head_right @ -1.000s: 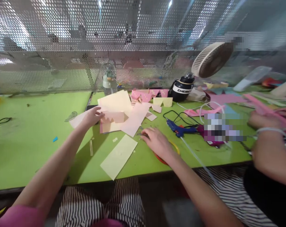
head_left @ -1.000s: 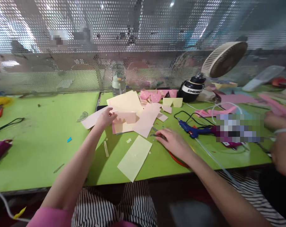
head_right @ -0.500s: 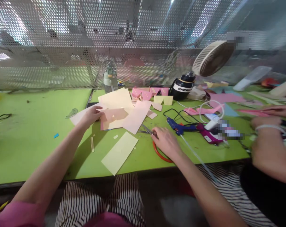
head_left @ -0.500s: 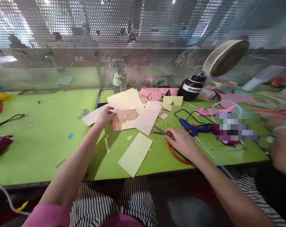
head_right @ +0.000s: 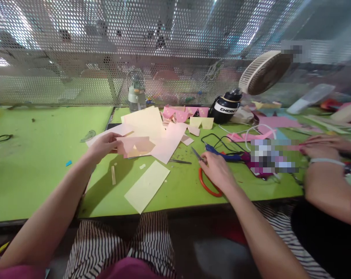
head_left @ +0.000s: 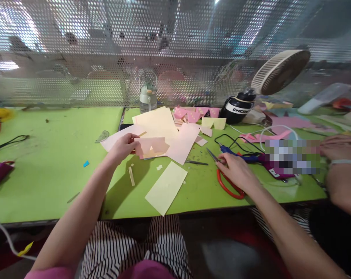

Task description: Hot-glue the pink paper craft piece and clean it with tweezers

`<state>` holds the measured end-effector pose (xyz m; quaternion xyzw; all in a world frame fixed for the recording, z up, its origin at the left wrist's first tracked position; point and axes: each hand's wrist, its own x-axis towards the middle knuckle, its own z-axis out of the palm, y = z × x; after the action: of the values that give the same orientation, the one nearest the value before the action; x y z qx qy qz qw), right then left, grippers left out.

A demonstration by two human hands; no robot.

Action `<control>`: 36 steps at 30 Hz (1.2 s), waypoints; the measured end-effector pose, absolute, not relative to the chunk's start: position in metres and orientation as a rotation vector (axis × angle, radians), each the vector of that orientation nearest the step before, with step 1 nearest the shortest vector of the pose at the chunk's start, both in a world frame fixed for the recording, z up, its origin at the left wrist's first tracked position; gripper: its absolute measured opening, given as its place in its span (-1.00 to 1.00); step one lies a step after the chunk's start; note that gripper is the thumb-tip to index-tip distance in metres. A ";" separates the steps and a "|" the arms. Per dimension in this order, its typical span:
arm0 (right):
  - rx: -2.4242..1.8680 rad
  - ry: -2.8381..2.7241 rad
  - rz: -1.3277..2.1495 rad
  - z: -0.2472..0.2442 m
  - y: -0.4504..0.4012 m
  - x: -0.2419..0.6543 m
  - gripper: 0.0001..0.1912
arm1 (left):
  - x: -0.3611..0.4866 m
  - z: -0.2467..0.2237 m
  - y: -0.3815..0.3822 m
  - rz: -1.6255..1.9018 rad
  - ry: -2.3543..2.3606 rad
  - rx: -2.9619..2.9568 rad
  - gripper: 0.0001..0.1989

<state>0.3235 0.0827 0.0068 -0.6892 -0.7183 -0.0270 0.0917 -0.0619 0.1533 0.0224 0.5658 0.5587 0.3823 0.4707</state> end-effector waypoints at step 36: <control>-1.936 -2.388 -0.036 0.019 0.094 0.406 -0.44 | -0.078 -0.006 0.060 0.889 1.198 1.324 -0.50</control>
<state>0.4060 0.0944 0.0186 -0.6292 -0.7764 -0.0118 0.0336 -0.0784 0.0603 -0.0061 0.5576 0.5046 0.3743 0.5426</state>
